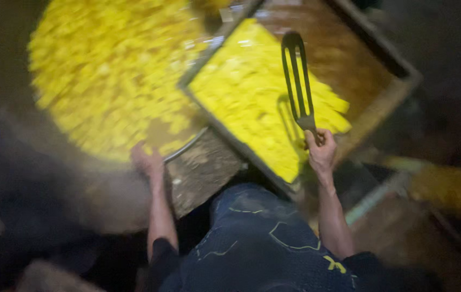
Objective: The person uses a slotted spoon to scoop yellow cubed food from a large steaming pot and transfers it into a rectangular tray. The person repeatedly scoops and arranges the cubes in the tray.
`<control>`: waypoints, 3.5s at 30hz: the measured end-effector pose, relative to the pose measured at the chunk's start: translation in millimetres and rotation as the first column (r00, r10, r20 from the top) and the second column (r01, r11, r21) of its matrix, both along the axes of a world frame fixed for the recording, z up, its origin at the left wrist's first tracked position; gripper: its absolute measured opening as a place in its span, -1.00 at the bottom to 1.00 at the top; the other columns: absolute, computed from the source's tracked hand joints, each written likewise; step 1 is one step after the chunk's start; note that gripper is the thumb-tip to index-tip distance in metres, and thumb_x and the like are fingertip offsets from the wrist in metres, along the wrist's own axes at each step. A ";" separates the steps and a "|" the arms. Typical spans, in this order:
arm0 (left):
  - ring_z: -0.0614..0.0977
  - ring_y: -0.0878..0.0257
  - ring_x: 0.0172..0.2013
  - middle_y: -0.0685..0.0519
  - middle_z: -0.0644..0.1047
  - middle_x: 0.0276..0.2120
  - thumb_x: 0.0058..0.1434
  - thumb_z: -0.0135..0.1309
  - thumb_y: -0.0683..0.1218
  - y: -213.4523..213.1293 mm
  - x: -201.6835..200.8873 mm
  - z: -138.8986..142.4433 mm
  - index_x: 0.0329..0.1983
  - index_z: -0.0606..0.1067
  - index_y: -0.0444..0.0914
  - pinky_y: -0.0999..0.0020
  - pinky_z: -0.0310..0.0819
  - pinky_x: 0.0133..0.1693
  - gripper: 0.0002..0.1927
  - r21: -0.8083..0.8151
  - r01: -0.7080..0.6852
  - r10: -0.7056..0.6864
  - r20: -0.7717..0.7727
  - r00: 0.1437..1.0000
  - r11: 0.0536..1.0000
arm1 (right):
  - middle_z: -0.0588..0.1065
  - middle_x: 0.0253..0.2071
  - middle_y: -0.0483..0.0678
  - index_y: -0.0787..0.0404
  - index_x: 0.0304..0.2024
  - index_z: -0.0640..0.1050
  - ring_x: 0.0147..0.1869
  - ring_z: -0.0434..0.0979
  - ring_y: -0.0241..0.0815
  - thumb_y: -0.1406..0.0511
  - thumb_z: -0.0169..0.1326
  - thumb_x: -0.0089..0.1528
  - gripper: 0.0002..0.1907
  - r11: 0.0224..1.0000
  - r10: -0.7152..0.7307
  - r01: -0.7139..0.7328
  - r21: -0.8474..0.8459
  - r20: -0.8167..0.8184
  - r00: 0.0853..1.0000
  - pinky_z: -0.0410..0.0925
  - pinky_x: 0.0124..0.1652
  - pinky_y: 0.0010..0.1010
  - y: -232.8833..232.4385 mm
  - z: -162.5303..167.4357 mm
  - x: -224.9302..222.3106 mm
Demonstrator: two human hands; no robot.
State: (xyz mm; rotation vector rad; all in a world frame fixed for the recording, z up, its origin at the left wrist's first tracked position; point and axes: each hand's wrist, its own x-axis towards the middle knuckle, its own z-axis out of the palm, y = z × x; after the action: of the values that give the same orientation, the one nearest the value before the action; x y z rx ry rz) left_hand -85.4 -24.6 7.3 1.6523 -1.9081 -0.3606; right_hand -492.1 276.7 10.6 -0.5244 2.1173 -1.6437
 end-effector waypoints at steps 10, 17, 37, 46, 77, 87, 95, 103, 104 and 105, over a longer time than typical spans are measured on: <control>0.33 -0.19 0.33 -0.25 0.43 0.22 0.30 0.00 0.08 -13.1 105.9 -27.8 0.18 0.49 -0.28 -0.15 0.10 0.33 -0.51 0.230 -0.006 -0.026 0.135 0.990 0.973 | 0.58 -0.41 -0.01 0.31 -0.25 0.62 -0.33 0.53 -0.23 0.03 0.17 0.31 -0.57 0.699 0.658 -0.677 0.229 0.165 0.735 0.40 -0.31 -0.36 -305.4 -26.4 248.5; 0.29 -0.27 0.30 -0.35 0.37 0.26 0.35 -0.01 0.16 -37.2 121.0 -65.1 0.18 0.46 -0.31 -0.19 0.03 0.29 -0.48 0.354 -0.076 0.034 0.124 0.992 0.932 | 0.62 -0.41 0.10 0.33 -0.25 0.64 -0.29 0.64 -0.06 -0.04 0.08 0.25 -0.47 0.446 0.702 -0.640 0.626 0.199 0.684 0.44 -0.20 -0.20 -391.1 -57.3 299.8; 0.47 -0.13 0.12 -0.18 0.53 0.02 0.34 -0.02 0.12 -32.4 107.1 -93.7 0.01 0.55 -0.27 -0.14 0.16 0.26 -0.59 0.359 -0.050 -0.028 0.209 0.978 0.932 | 0.59 -0.43 0.01 0.33 -0.16 0.59 -0.37 0.61 -0.21 0.00 0.03 0.36 -0.52 0.793 0.501 -0.519 0.320 0.143 0.853 0.44 -0.33 -0.34 -486.9 -59.8 324.0; 0.58 -0.06 -0.07 -0.03 0.62 -0.14 0.42 0.03 0.13 -12.6 72.8 -96.2 -0.18 0.62 -0.16 -0.08 0.38 -0.01 -0.69 0.210 -0.044 -0.059 0.457 0.888 0.977 | 0.61 -0.34 -0.07 0.25 -0.12 0.63 -0.31 0.58 -0.31 0.12 0.24 0.28 -0.67 0.938 0.310 -0.295 0.180 -0.062 0.949 0.44 -0.29 -0.42 -242.8 28.9 104.1; 0.54 -0.09 0.04 -0.12 0.53 -0.03 0.25 0.17 -0.11 220.5 -483.4 -1.7 0.08 0.49 -0.25 0.03 0.45 0.08 -0.67 -0.039 0.914 -0.883 -0.280 0.378 0.403 | 0.57 -0.07 0.15 0.36 0.10 0.55 -0.05 0.58 0.00 0.29 0.19 0.33 -0.65 0.770 -0.333 0.443 0.460 -0.303 0.893 0.42 -0.08 -0.21 290.4 14.6 -38.9; 0.45 -0.07 0.11 -0.08 0.46 0.06 0.07 0.19 0.02 210.0 -540.7 32.5 0.07 0.46 -0.22 -0.03 0.35 0.02 -0.50 -0.112 0.689 -0.688 0.053 0.724 0.716 | 0.58 -0.10 0.09 0.47 0.17 0.47 -0.14 0.62 -0.21 0.35 0.12 0.36 -0.61 0.849 -0.478 0.443 0.287 0.059 0.877 0.44 -0.14 -0.43 334.6 -27.3 -20.0; 0.45 -0.07 0.07 -0.10 0.50 -0.03 0.18 0.13 0.09 199.5 -548.7 32.9 0.01 0.46 -0.22 -0.06 0.24 0.01 -0.59 0.040 0.760 -0.737 0.281 0.614 0.649 | 0.58 -0.13 0.08 0.46 0.19 0.47 -0.15 0.60 -0.22 0.35 0.13 0.37 -0.61 0.831 -0.481 0.435 0.346 0.055 0.875 0.42 -0.17 -0.42 340.6 -15.4 -24.2; 0.57 -0.11 -0.08 -0.08 0.58 -0.17 -0.03 0.07 -0.08 203.0 -588.1 33.8 -0.12 0.51 -0.12 -0.23 0.37 -0.16 -0.65 -0.058 0.988 -0.989 -0.028 0.144 0.146 | 0.56 -0.17 0.05 0.45 0.16 0.50 -0.17 0.59 -0.25 0.39 0.13 0.37 -0.67 0.860 -0.474 0.436 0.265 0.100 0.875 0.42 -0.17 -0.46 346.8 -18.9 -28.2; 0.60 -0.12 -0.12 -0.08 0.58 -0.20 -0.09 0.04 -0.08 204.4 -590.9 34.6 -0.16 0.53 -0.08 -0.32 0.40 -0.17 -0.64 -0.189 0.970 -0.977 0.116 0.177 0.153 | 0.56 -0.18 0.05 0.45 0.17 0.50 -0.17 0.59 -0.26 0.39 0.13 0.37 -0.66 0.866 -0.473 0.441 0.237 0.096 0.876 0.42 -0.15 -0.47 347.1 -18.8 -28.6; 0.62 -0.13 -0.16 -0.07 0.59 -0.24 -0.15 0.01 -0.09 200.9 -590.9 34.7 -0.20 0.54 -0.05 -0.42 0.42 -0.19 -0.63 -0.316 0.937 -0.939 0.253 0.232 0.147 | 0.56 -0.18 0.05 0.45 0.18 0.50 -0.16 0.58 -0.26 0.40 0.13 0.38 -0.66 0.874 -0.465 0.439 0.208 0.093 0.881 0.43 -0.14 -0.48 347.9 -19.3 -29.1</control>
State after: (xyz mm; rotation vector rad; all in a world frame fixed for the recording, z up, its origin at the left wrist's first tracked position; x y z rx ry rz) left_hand -676.3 176.4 42.0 -0.0939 -2.5732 -0.3678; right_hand -521.3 624.6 -8.7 0.1629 2.3720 -1.6300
